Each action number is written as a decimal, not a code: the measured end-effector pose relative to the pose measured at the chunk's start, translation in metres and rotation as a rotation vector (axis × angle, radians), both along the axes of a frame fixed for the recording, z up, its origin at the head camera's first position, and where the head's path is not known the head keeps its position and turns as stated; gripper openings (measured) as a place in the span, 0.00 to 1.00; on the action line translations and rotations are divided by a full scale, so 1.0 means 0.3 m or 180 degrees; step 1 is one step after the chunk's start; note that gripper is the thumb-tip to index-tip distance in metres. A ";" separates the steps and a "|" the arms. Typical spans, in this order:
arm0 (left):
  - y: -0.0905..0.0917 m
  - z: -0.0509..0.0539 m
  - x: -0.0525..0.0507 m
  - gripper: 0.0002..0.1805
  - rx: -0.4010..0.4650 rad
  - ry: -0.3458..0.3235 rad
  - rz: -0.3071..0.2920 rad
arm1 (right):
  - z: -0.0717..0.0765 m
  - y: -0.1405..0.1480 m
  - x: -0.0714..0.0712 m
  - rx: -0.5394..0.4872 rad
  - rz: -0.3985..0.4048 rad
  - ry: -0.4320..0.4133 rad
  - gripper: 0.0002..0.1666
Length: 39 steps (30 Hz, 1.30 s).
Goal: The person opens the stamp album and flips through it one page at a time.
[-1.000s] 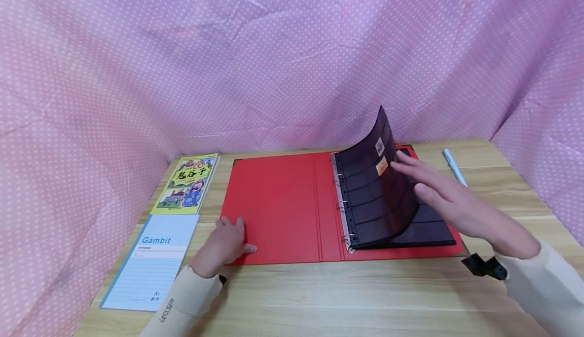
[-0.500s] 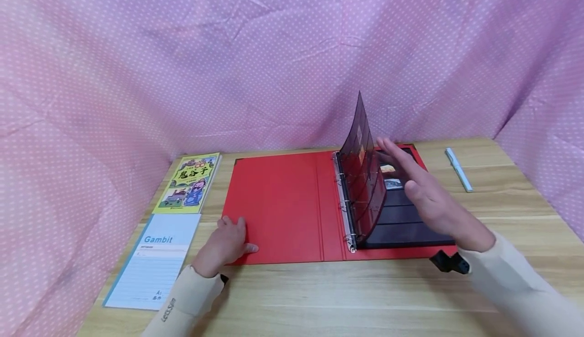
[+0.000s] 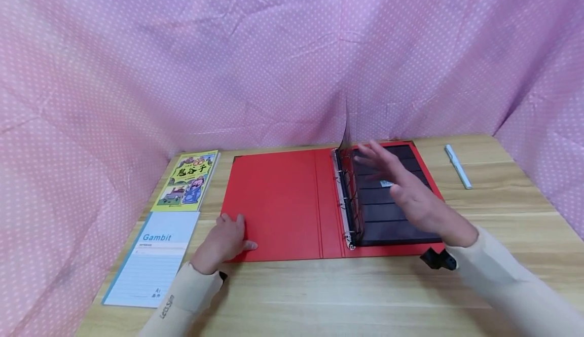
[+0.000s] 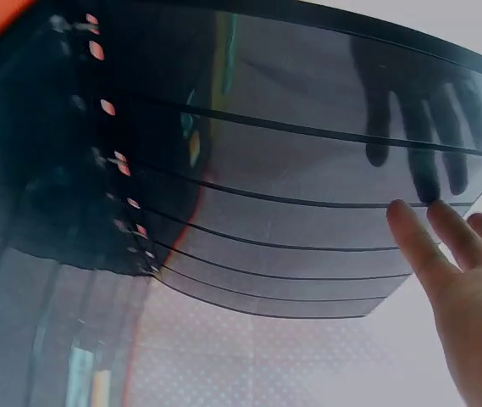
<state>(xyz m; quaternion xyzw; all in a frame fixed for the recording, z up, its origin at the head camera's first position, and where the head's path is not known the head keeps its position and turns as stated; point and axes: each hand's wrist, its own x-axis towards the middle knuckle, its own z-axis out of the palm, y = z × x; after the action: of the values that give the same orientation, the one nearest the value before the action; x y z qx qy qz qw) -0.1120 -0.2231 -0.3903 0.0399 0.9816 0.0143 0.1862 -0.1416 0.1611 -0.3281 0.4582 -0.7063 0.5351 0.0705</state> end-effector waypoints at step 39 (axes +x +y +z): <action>0.237 -0.036 -0.149 0.50 -0.0047 0.0027 -0.0433 | -0.248 -0.032 -0.017 0.2336 -0.0565 -0.0895 0.44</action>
<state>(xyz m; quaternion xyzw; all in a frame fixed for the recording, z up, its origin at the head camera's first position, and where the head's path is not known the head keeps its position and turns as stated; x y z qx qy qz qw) -0.1568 -0.1519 -0.4010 0.1052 0.9775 -0.0057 0.1829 -0.1467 0.1514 -0.4026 0.3124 -0.8900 0.2966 -0.1492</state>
